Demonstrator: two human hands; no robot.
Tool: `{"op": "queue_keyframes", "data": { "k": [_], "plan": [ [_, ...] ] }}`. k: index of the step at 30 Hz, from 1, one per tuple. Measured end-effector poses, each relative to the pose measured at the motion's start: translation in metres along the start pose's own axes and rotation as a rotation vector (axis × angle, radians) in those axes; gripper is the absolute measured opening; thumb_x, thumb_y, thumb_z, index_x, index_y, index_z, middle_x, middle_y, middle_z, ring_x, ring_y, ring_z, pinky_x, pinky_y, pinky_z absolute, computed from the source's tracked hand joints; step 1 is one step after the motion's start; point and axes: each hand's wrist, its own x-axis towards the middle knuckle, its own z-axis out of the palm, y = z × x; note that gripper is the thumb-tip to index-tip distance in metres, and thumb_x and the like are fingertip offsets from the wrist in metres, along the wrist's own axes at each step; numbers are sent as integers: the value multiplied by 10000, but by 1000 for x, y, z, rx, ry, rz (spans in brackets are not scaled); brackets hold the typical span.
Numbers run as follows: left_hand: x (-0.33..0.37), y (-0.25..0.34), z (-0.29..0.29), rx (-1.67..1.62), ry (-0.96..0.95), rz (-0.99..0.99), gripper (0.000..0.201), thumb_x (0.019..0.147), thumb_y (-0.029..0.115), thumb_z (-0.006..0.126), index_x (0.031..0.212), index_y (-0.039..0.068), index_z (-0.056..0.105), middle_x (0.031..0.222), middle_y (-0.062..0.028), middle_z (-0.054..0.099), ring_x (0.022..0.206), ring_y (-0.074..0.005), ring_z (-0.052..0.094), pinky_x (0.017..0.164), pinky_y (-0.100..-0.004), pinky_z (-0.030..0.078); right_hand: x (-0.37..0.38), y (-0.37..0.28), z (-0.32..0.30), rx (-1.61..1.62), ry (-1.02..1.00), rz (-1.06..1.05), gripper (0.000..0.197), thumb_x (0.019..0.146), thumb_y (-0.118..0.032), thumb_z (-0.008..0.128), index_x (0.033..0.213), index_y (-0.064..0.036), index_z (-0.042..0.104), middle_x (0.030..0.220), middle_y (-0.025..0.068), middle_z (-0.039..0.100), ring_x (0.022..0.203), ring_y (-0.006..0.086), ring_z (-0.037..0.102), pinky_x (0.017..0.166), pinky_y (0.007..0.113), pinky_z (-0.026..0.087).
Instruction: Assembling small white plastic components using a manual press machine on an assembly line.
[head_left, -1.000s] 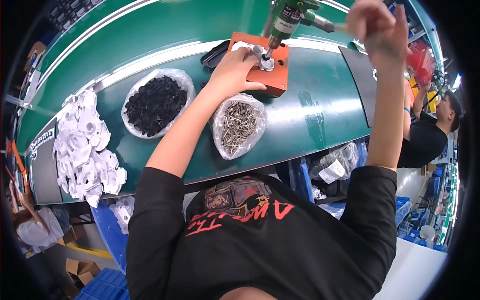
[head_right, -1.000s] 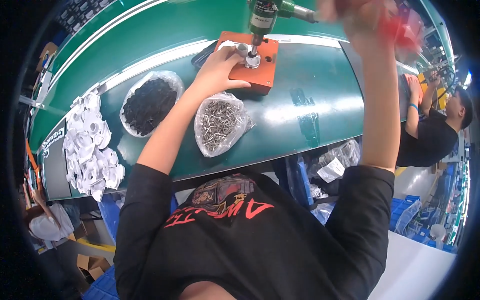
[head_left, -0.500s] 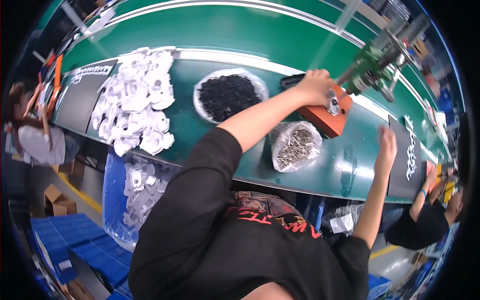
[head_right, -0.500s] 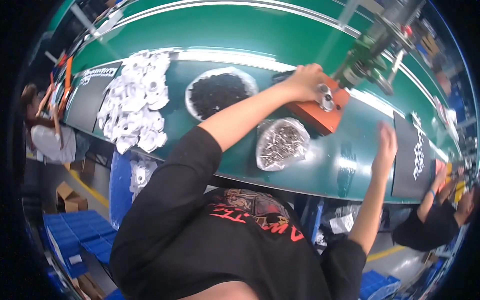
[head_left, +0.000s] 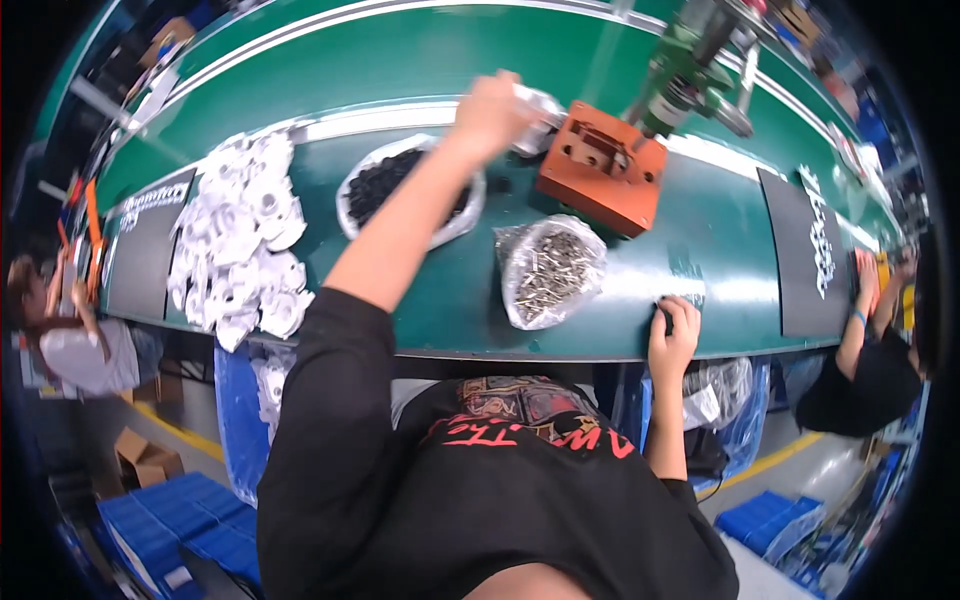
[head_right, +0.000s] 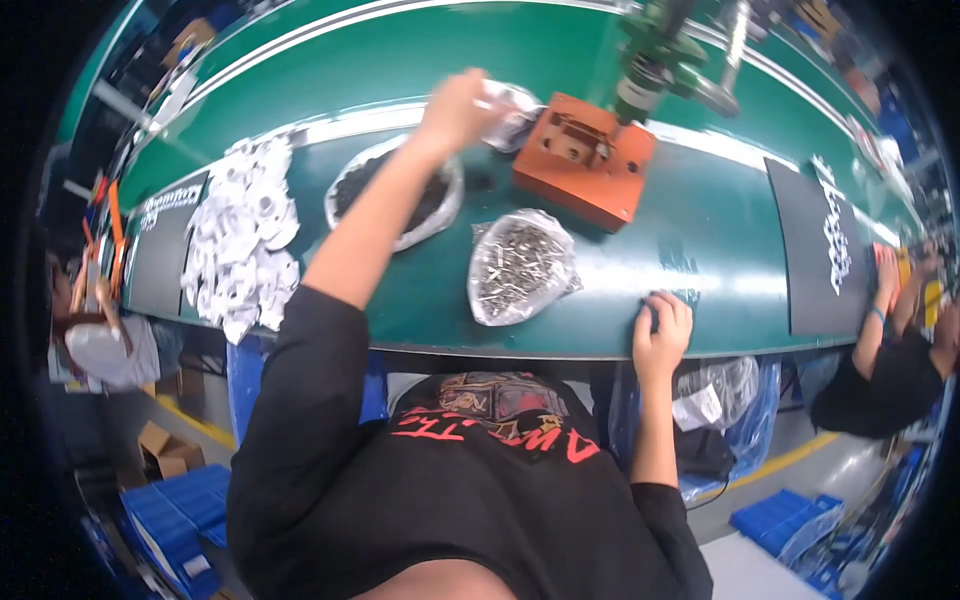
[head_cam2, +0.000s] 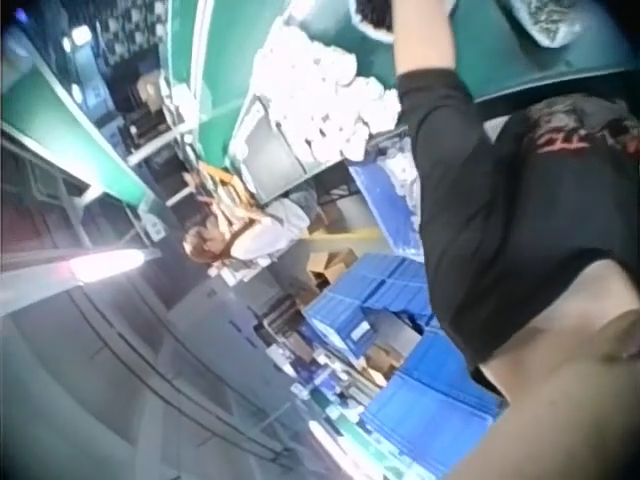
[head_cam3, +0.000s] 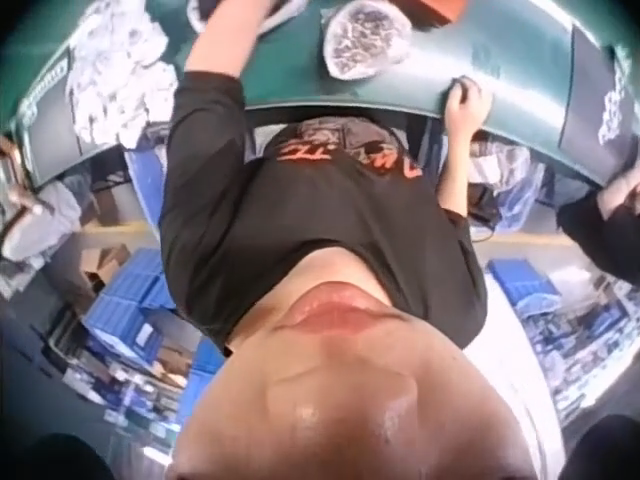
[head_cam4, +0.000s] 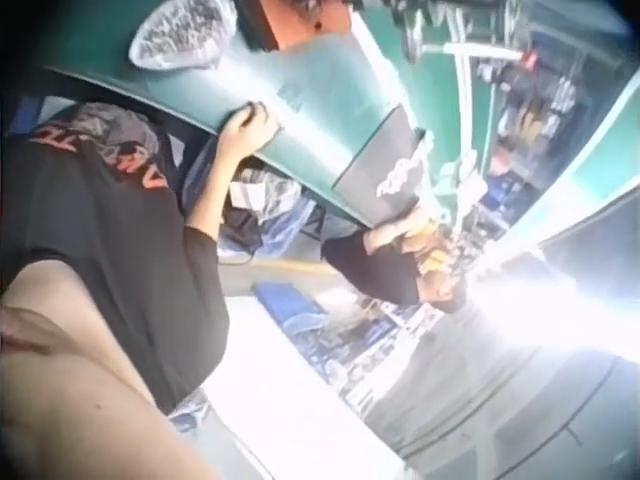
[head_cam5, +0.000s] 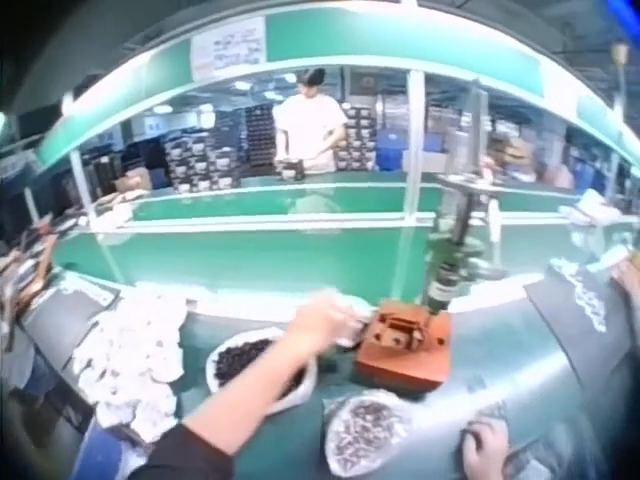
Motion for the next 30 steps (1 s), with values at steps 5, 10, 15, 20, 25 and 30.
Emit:
{"op": "queue_keyframes", "data": {
  "k": [5, 10, 15, 20, 25, 30],
  "plan": [
    [6, -51, -51, -57, 233, 107, 643, 756, 436, 702, 1184, -10, 525, 1079, -190, 599, 940, -269, 596, 794, -352, 465, 1, -6, -4, -28, 34, -4, 109, 737, -35, 593, 843, -14, 607, 938, 122, 606, 907, 311, 552, 831, 380, 424],
    [-39, -34, -75, -475, -236, 51, 543, 855, 326, 608, 1238, -35, 475, 1005, -103, 587, 859, -158, 546, 770, -275, 438, 0, -1, 0, -50, 66, -12, 127, 694, -54, 600, 817, -25, 608, 927, 116, 604, 896, 305, 556, 806, 385, 439],
    [-137, 4, -94, -982, -923, 129, 535, 803, 431, 632, 1055, -36, 558, 932, -116, 614, 852, -195, 596, 776, -314, 462, -2, 6, 0, -32, 87, 3, 106, 693, -74, 615, 796, -52, 606, 910, 76, 604, 871, 274, 555, 788, 369, 434],
    [-220, -7, -78, -1234, -1368, 110, 425, 818, 322, 660, 955, -70, 567, 812, -191, 637, 778, -273, 637, 708, -346, 496, -1, 9, 0, -20, 106, 6, 88, 690, -75, 616, 777, -61, 608, 889, 43, 605, 845, 246, 551, 764, 354, 423],
    [-285, 5, -42, -1016, -1239, -458, 125, 894, 101, 551, 942, -15, 553, 700, -25, 573, 642, -78, 544, 594, -211, 441, -6, 13, -4, 129, 171, 58, 83, 726, -48, 609, 807, -40, 623, 919, 72, 615, 896, 244, 566, 797, 335, 436],
    [-313, 9, -10, -661, -1124, -484, 166, 902, 185, 552, 911, 19, 550, 671, 10, 537, 587, -51, 492, 553, -196, 412, -6, 41, -42, 214, 474, 318, 226, 768, 41, 558, 987, -8, 584, 1010, 84, 564, 918, 175, 549, 838, 282, 434]
  ]
}}
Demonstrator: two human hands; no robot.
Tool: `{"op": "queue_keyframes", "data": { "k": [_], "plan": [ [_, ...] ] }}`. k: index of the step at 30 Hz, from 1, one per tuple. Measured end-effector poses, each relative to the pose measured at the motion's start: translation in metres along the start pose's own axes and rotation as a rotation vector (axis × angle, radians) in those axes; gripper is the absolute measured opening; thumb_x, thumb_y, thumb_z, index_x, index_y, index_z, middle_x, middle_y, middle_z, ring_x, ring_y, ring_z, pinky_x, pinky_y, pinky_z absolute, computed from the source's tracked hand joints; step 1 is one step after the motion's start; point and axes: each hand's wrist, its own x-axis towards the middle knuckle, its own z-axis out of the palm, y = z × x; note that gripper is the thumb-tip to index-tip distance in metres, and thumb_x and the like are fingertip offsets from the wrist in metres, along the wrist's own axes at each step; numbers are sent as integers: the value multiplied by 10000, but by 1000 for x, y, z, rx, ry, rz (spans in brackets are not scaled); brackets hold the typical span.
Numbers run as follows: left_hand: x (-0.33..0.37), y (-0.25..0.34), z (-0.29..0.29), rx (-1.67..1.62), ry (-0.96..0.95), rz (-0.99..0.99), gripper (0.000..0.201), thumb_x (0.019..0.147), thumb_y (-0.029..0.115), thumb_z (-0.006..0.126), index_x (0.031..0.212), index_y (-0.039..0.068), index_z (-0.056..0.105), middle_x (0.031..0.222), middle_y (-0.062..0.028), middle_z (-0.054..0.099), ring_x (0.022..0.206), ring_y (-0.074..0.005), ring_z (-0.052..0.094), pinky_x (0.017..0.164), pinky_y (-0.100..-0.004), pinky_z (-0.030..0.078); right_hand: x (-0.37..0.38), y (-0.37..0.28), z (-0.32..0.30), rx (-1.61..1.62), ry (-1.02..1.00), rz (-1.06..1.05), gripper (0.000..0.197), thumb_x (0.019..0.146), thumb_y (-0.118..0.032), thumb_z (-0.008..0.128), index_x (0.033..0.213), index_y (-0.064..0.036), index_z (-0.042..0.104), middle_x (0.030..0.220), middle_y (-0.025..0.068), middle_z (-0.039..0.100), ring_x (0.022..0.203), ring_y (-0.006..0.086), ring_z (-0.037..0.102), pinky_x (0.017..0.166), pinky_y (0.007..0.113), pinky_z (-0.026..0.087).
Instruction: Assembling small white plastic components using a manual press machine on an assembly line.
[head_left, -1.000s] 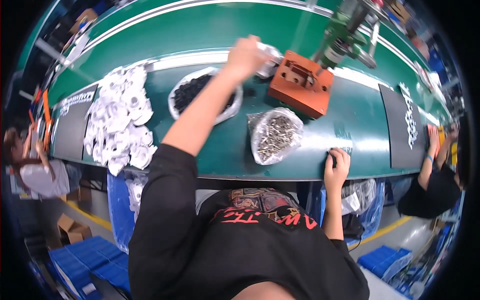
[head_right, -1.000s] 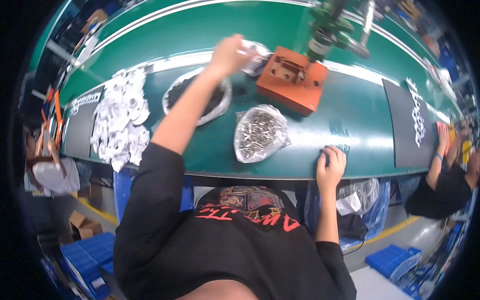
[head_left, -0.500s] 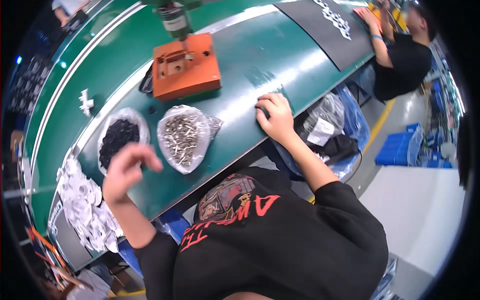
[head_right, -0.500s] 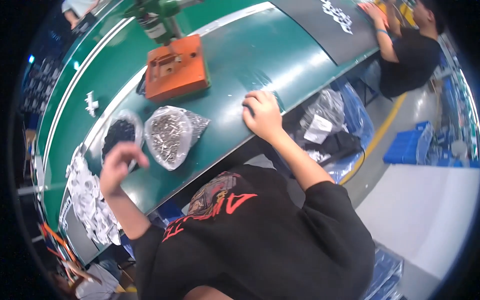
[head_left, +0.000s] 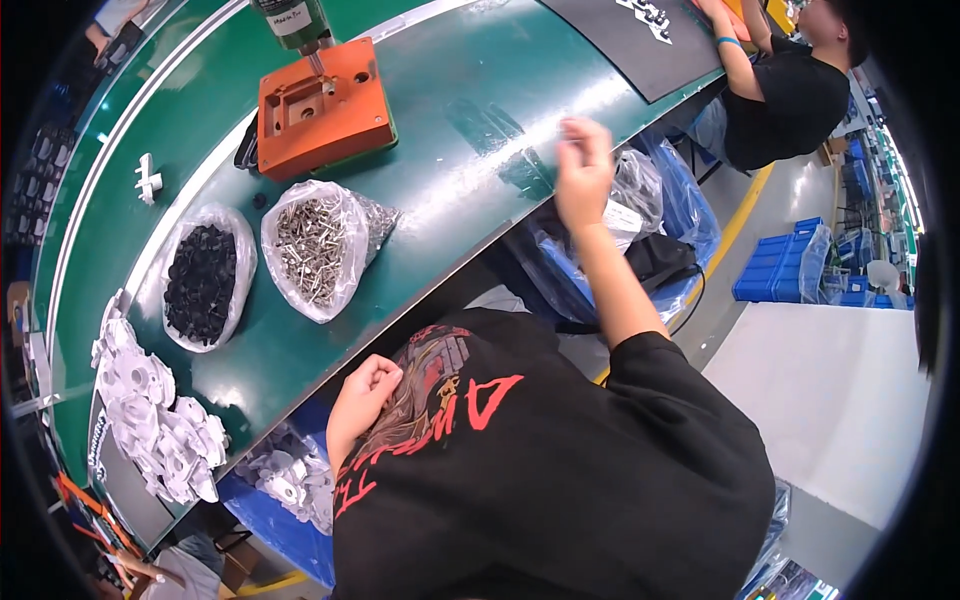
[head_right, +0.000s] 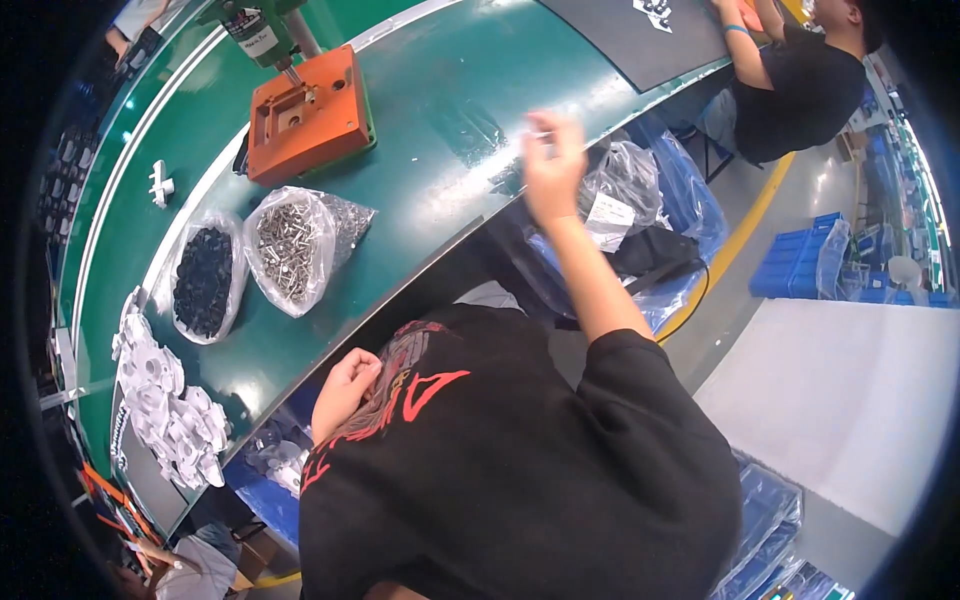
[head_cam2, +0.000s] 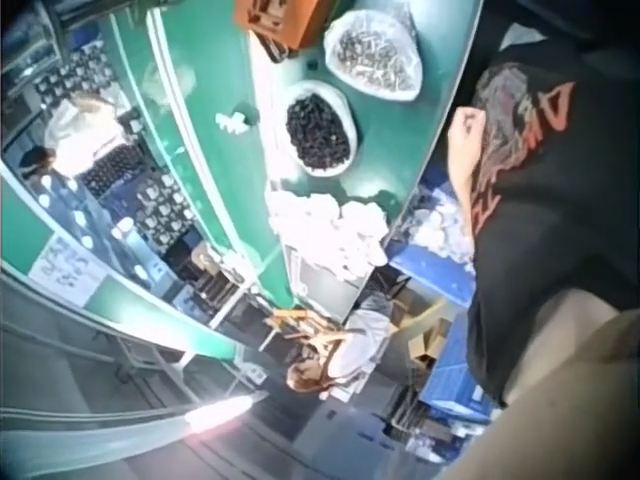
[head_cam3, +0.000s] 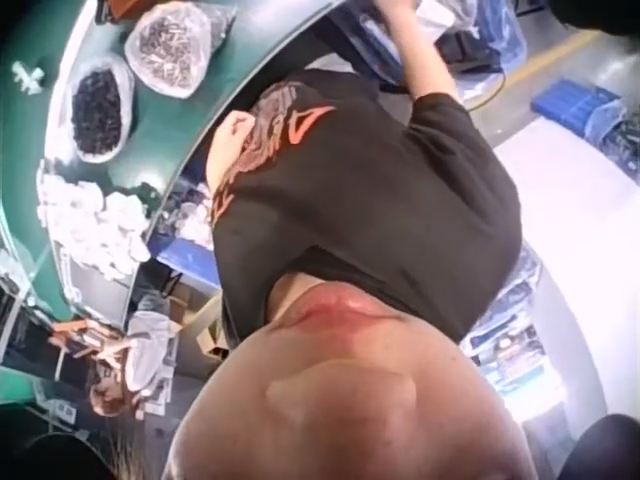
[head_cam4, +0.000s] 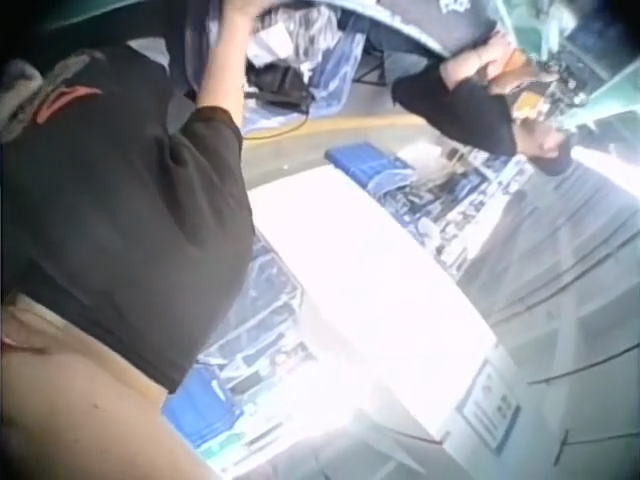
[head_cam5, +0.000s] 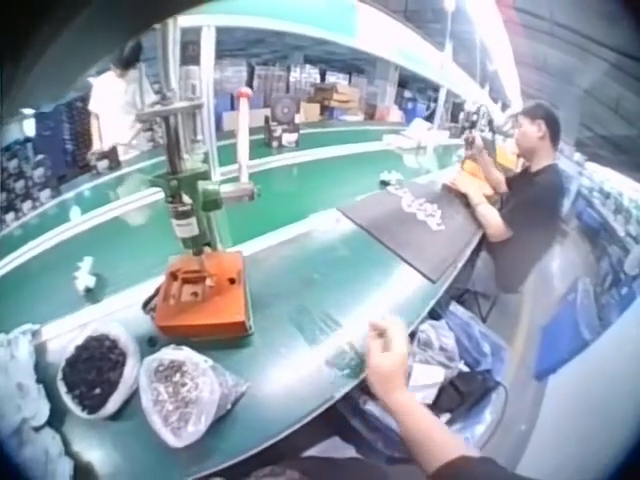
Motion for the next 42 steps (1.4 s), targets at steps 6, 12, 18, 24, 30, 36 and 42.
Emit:
{"op": "queue_keyframes", "data": {
  "k": [6, 12, 18, 24, 30, 36, 42],
  "plan": [
    [12, -16, -12, -96, -45, 67, 218, 902, 204, 560, 1013, 16, 555, 763, 2, 554, 654, -68, 515, 612, -214, 440, 11, 118, -86, -773, -5, 101, 427, 756, -233, 620, 1146, -68, 562, 1179, 152, 542, 1106, 331, 498, 941, 434, 382],
    [-28, 40, -47, -345, -287, 339, 188, 898, 139, 557, 1003, -16, 544, 821, -77, 615, 781, -132, 610, 691, -243, 490, -19, 176, -95, -803, -338, 400, 496, 774, -387, 623, 1106, -20, 592, 1004, 207, 636, 971, 382, 589, 856, 430, 439],
    [-38, 12, -154, 25, 1327, 378, 390, 868, 261, 591, 1146, 17, 467, 975, -77, 563, 668, -104, 544, 531, -228, 423, 21, 163, -110, -662, -183, 213, 293, 806, -228, 631, 968, 17, 628, 912, 199, 636, 823, 311, 615, 773, 380, 475],
    [-11, -8, -188, 126, 1317, 332, 391, 901, 210, 528, 1264, 89, 451, 919, -85, 558, 582, -105, 530, 473, -235, 408, 69, -47, -33, 43, -186, -188, 155, 858, -10, 525, 990, 41, 589, 988, 94, 598, 928, 160, 560, 843, 269, 432],
    [-10, -6, -180, -334, 1199, 499, 427, 894, 85, 455, 1316, 30, 422, 795, -64, 544, 518, -100, 512, 496, -235, 469, 47, -193, 131, 415, -1057, -372, 195, 850, -45, 507, 1009, 41, 580, 1044, 98, 579, 1007, 173, 538, 906, 278, 399],
    [-16, 1, -185, -340, 1199, 458, 489, 818, -16, 418, 1305, 15, 439, 835, -111, 590, 504, -122, 543, 460, -264, 494, 16, -210, 303, 38, -1623, -442, 349, 766, -138, 578, 1096, -27, 551, 970, 127, 613, 887, 182, 579, 767, 300, 454],
    [-35, 16, -185, -159, 1160, 399, 466, 803, -14, 402, 1263, -43, 472, 817, -177, 631, 517, -171, 604, 490, -287, 524, 7, -201, 357, -84, -1683, -521, 267, 708, -94, 564, 954, -13, 630, 798, 99, 640, 767, 189, 608, 675, 299, 467]
  ]
}}
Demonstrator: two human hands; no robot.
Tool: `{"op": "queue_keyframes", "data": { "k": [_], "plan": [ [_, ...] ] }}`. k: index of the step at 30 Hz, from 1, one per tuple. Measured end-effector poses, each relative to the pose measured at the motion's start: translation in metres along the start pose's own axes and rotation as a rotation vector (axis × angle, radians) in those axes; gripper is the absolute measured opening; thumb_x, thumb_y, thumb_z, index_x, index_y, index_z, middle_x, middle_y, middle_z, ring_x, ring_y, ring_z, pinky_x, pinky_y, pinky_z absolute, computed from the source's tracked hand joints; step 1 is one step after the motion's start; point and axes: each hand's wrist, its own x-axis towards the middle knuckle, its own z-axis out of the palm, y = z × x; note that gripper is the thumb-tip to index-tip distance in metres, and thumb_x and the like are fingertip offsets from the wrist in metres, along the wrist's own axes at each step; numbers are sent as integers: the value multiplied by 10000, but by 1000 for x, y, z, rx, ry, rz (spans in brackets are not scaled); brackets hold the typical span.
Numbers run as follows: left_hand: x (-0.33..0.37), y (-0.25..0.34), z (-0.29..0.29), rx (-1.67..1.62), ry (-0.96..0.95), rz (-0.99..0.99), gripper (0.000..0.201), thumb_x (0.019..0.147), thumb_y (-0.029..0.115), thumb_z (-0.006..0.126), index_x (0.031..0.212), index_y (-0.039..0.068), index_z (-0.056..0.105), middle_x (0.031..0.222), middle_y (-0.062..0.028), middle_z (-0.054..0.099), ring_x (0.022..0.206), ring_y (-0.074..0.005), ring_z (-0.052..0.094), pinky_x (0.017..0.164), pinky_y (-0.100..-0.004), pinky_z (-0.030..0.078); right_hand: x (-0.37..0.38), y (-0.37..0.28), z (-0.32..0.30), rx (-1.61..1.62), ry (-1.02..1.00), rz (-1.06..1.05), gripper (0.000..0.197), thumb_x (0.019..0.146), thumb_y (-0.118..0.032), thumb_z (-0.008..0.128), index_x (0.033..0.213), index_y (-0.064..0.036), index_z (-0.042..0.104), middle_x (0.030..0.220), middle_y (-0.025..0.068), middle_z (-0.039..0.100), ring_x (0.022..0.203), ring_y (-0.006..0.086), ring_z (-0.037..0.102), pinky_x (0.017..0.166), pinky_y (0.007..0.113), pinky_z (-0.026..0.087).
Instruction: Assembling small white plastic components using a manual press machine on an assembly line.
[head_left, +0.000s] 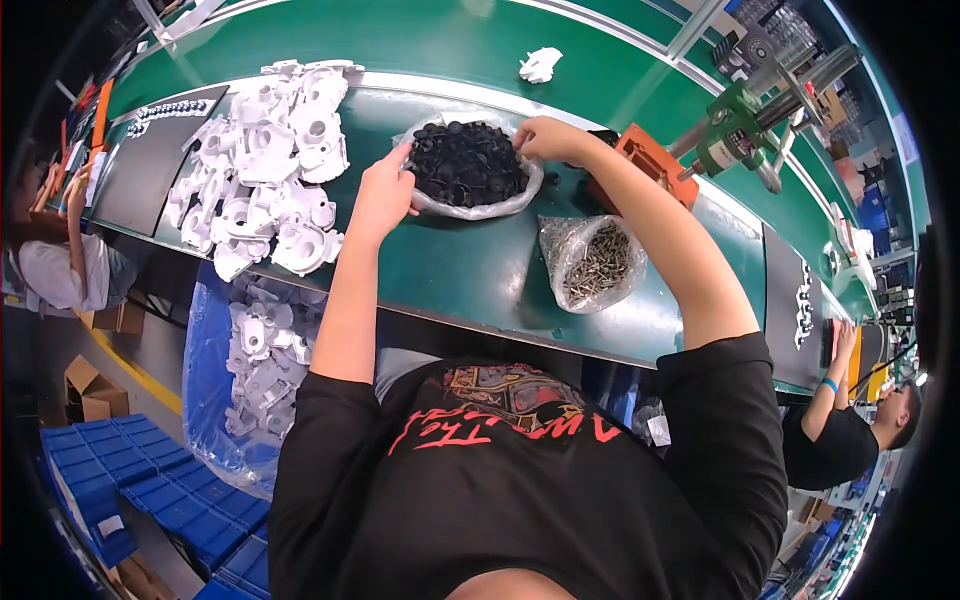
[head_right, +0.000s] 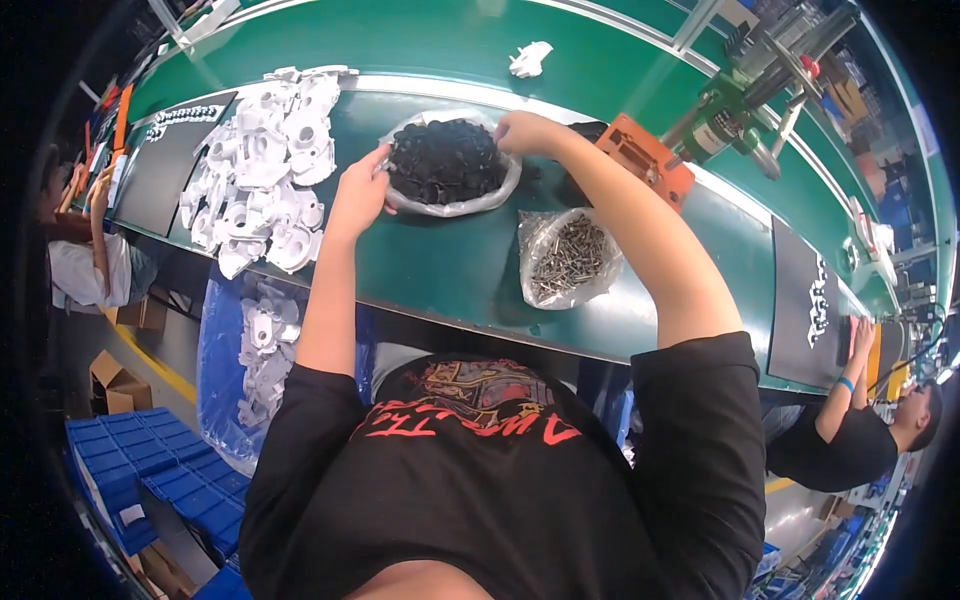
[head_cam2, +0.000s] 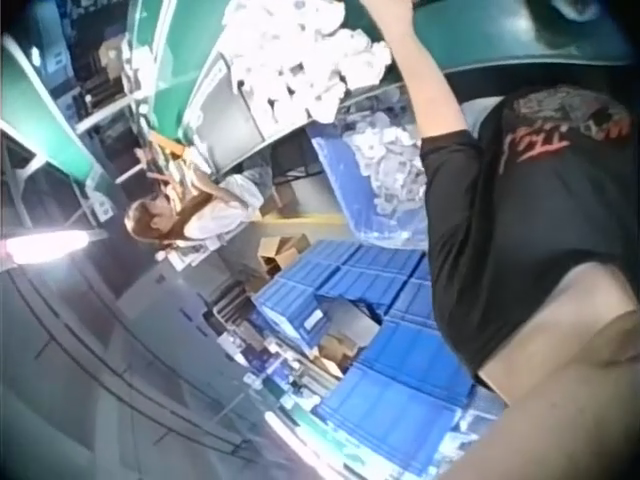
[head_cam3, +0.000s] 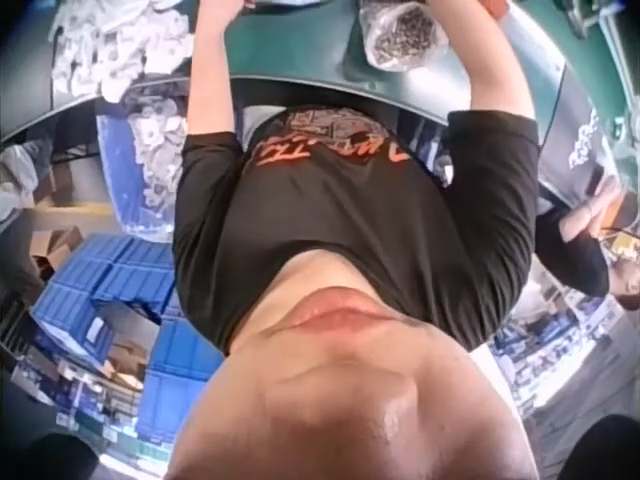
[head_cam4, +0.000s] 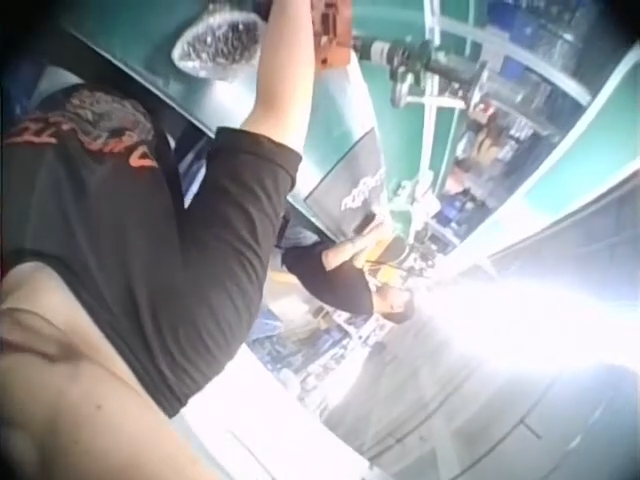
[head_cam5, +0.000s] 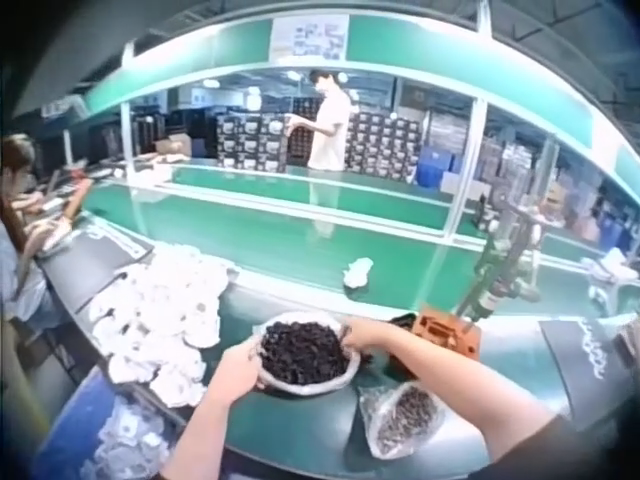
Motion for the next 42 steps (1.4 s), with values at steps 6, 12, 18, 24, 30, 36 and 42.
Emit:
{"op": "queue_keyframes", "data": {
  "k": [6, 12, 18, 24, 30, 36, 42],
  "plan": [
    [14, 9, -19, 106, -142, -115, 431, 811, 11, 400, 1220, -93, 483, 842, -212, 639, 538, -226, 641, 472, -297, 522, -14, -28, -17, -163, 110, -76, 212, 702, -70, 531, 839, -50, 692, 826, 163, 630, 797, 275, 620, 705, 348, 484],
    [10, 46, -29, 195, 62, 67, 359, 820, 26, 395, 1110, -119, 550, 808, -233, 648, 539, -229, 650, 487, -297, 525, -29, -45, -24, -489, 397, -74, 274, 747, -75, 480, 920, -83, 693, 986, 198, 596, 877, 370, 589, 812, 423, 467],
    [14, 29, -25, 345, -27, -2, 459, 794, 105, 507, 1223, -60, 498, 806, -205, 648, 515, -201, 612, 503, -309, 502, -19, -49, -1, -299, 226, 36, 420, 719, -172, 587, 1125, -63, 592, 1032, 257, 568, 969, 383, 571, 872, 394, 449],
    [18, 2, -18, 236, -29, 47, 430, 789, 44, 449, 1204, -14, 541, 1019, -180, 638, 630, -175, 605, 570, -303, 498, -14, -29, -3, -171, -12, 23, 404, 717, -87, 566, 1115, -13, 561, 1074, 199, 591, 990, 324, 568, 859, 360, 450],
    [16, 43, -34, 363, 66, 105, 408, 809, 61, 390, 1166, -60, 546, 748, -241, 625, 480, -253, 595, 595, -372, 503, -25, -66, -39, -282, 192, -25, 471, 726, -13, 463, 1189, 13, 545, 1151, 222, 576, 1082, 342, 547, 948, 358, 413],
    [14, 60, -49, 409, 125, 161, 428, 812, 81, 393, 1202, -36, 525, 690, -200, 623, 497, -240, 594, 601, -359, 495, -34, -73, -34, -374, 273, -143, 527, 727, 18, 447, 1252, 6, 483, 1249, 210, 510, 1139, 344, 502, 976, 368, 391],
    [4, 47, -43, 435, 83, 84, 479, 786, 75, 430, 1253, -13, 492, 696, -187, 624, 483, -218, 582, 594, -351, 491, -48, -76, -9, -351, 55, -74, 578, 725, 24, 449, 1302, 7, 411, 1318, 215, 436, 1164, 355, 476, 988, 368, 378]
  ]
}}
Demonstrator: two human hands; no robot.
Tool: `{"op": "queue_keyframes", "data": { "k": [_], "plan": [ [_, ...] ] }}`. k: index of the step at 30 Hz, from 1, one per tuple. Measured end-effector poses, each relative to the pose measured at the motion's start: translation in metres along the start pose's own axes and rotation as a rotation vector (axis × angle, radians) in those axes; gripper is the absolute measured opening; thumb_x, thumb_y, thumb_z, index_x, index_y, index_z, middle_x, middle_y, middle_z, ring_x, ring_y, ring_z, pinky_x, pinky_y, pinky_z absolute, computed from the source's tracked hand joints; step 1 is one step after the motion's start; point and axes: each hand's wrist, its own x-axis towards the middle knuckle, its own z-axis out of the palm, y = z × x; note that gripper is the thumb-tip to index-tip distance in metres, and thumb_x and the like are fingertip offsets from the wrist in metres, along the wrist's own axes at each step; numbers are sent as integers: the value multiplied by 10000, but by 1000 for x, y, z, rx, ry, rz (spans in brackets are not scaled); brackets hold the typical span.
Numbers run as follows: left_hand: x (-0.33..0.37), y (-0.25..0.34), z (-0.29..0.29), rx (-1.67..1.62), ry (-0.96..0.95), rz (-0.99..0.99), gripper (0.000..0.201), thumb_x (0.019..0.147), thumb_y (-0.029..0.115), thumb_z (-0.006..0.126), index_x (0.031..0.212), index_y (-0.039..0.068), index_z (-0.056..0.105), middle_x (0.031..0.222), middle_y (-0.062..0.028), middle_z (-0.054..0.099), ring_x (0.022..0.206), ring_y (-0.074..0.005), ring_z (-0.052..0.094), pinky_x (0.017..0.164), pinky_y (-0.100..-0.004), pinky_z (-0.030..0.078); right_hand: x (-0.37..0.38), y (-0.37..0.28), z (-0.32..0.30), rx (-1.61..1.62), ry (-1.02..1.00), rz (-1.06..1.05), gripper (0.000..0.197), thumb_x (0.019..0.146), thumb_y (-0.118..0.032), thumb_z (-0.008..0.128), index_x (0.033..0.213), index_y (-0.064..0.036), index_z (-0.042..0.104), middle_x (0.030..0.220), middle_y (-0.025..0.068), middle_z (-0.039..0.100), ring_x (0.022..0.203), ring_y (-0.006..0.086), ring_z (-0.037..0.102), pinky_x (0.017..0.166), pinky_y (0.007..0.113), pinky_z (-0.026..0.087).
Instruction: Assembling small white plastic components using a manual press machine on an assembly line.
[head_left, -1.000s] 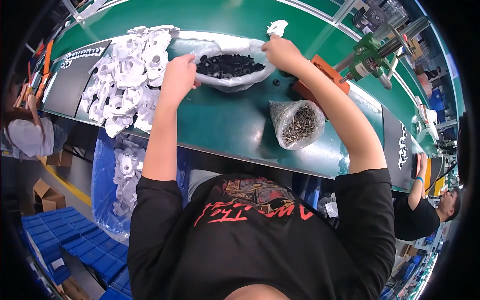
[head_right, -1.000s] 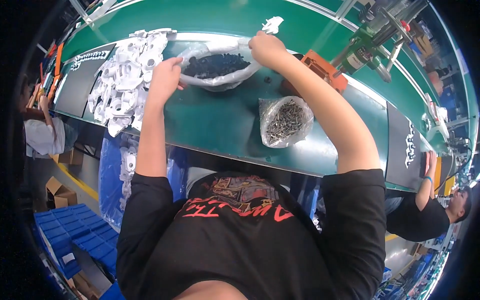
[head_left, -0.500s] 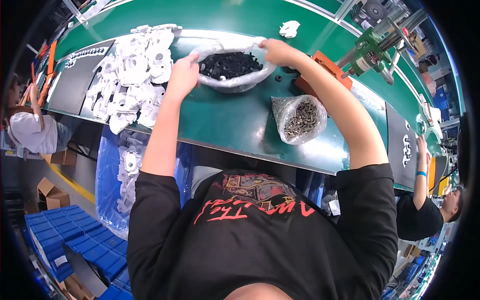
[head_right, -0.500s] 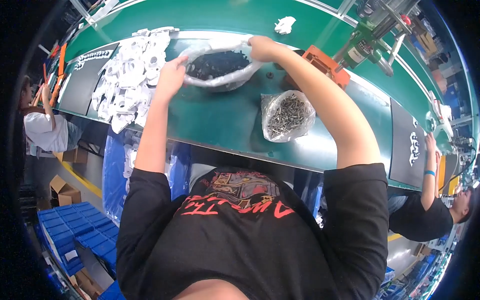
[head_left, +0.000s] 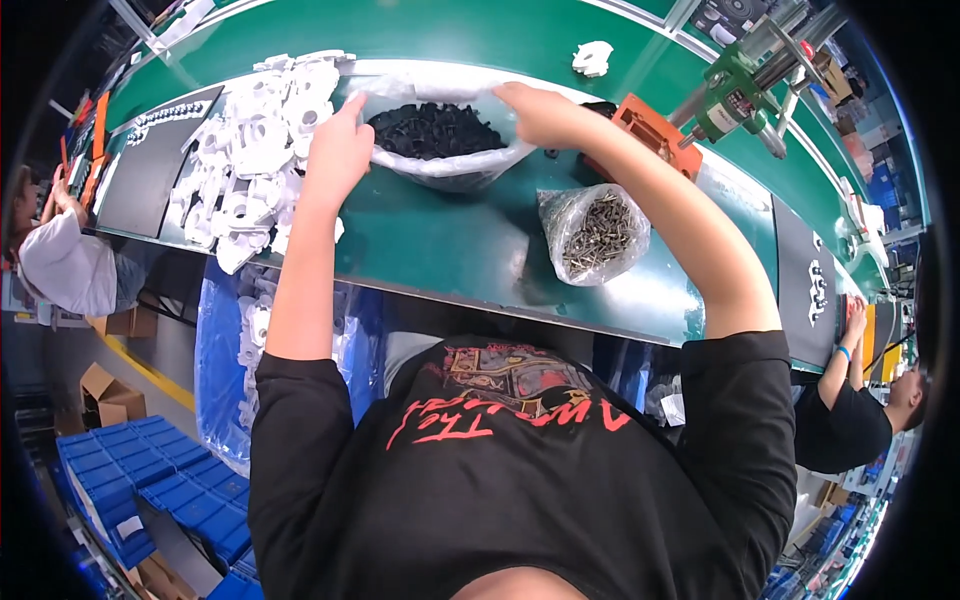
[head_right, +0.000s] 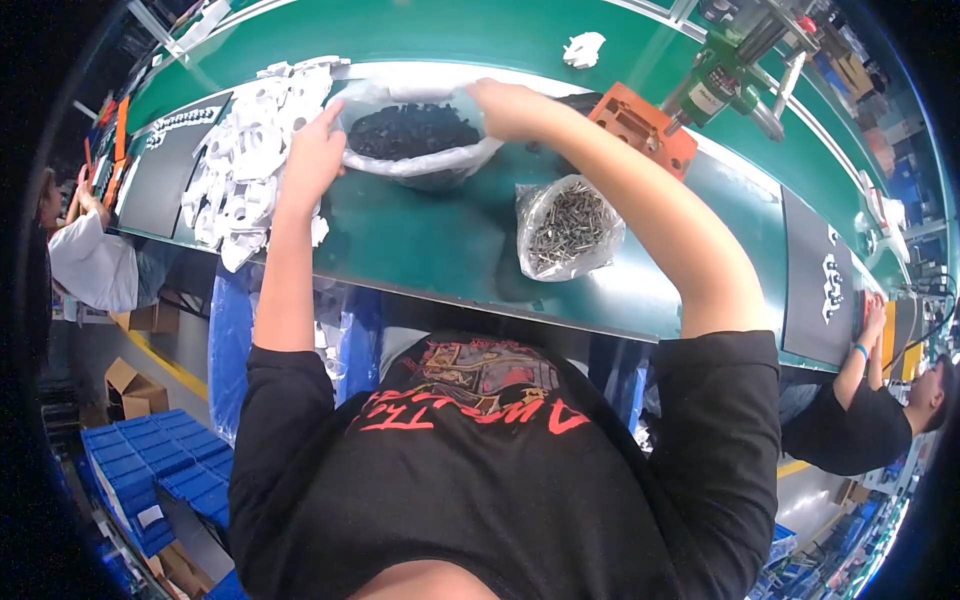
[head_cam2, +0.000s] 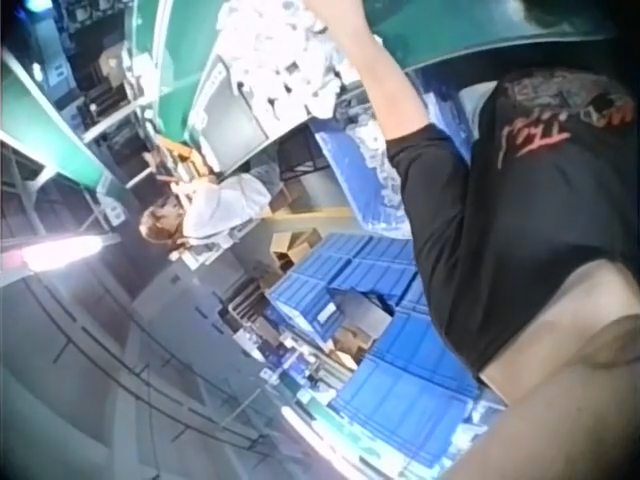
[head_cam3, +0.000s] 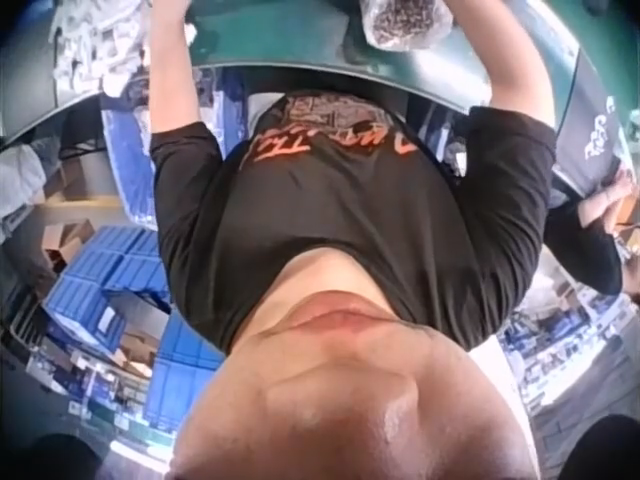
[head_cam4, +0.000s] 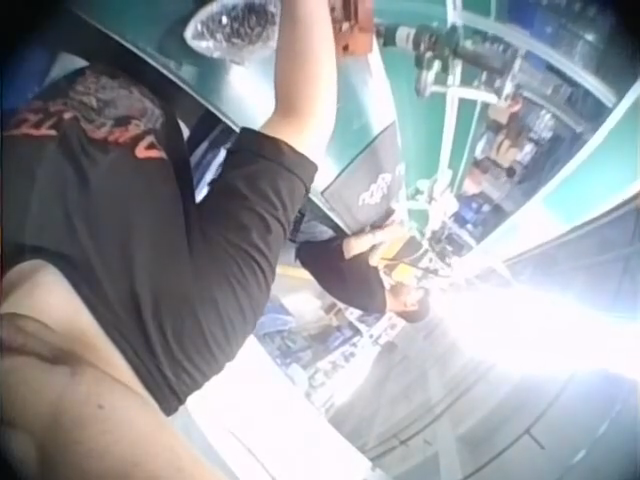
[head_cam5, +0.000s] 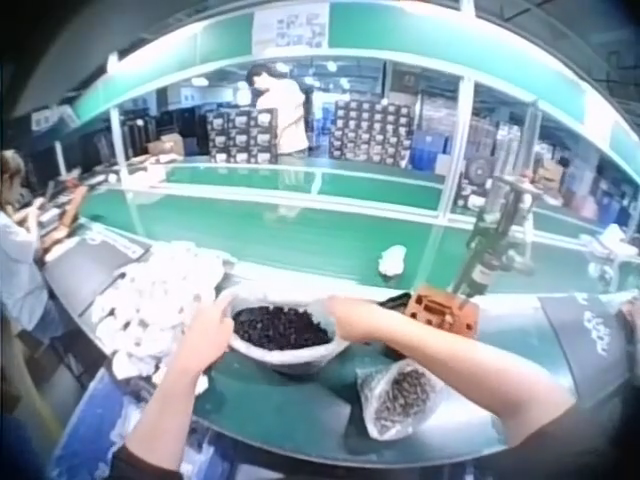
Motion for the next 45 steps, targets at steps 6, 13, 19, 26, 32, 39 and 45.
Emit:
{"op": "queue_keyframes", "data": {
  "k": [6, 13, 19, 26, 32, 39, 45],
  "plan": [
    [-15, -10, 4, 145, -39, 25, 538, 768, 99, 511, 1302, 59, 467, 1021, -271, 576, 785, -295, 617, 776, -367, 479, 0, 7, 0, 20, 65, -66, 617, 718, -2, 472, 1329, -1, 385, 1357, 214, 403, 1226, 337, 427, 1028, 345, 346],
    [-14, 17, 12, 214, 241, 503, 439, 812, 79, 485, 1249, 104, 515, 1245, -251, 493, 1112, -368, 520, 951, -374, 405, -9, 22, -3, 18, 316, -140, 450, 762, -278, 601, 1191, -146, 581, 1242, 192, 517, 1137, 337, 505, 962, 406, 406],
    [31, 5, 48, 175, -330, 422, 371, 876, 104, 415, 1232, 92, 517, 1029, -231, 609, 973, -360, 590, 863, -386, 448, -5, 7, 13, -185, -62, -90, 650, 689, -462, 690, 1245, -157, 550, 1430, 166, 301, 1114, 344, 527, 923, 436, 439],
    [37, -4, 55, 362, -181, 450, 411, 874, 210, 510, 1245, 39, 479, 1166, -195, 567, 1090, -358, 525, 922, -394, 418, -16, -5, -5, -217, -232, 36, 808, 703, -472, 682, 1323, -24, 421, 1479, 185, 197, 1155, 348, 498, 946, 424, 422],
    [29, 12, 58, 377, -24, 552, 434, 857, 240, 549, 1259, 95, 475, 1285, -174, 491, 1244, -343, 407, 992, -609, 269, -54, 4, -34, -2, 165, -17, 583, 796, -407, 634, 1225, -26, 529, 1086, 191, 617, 994, 316, 597, 885, 377, 457],
    [-3, 31, 64, 52, -114, 656, 352, 877, 228, 545, 1191, 71, 536, 1278, -144, 510, 1252, -314, 422, 1053, -552, 208, -273, 33, -85, 698, 651, -84, 512, 842, -218, 448, 1243, 100, 462, 1137, 217, 583, 978, 234, 601, 871, 339, 442],
    [-47, 33, 62, 186, -442, 387, 344, 882, 202, 557, 1199, 69, 546, 1110, -167, 604, 1059, -262, 572, 1045, -362, 279, -496, 96, -11, 1179, 1412, 66, 421, 909, -196, 427, 1210, 92, 486, 889, 114, 572, 862, 191, 478, 829, 323, 394]
  ]
}}
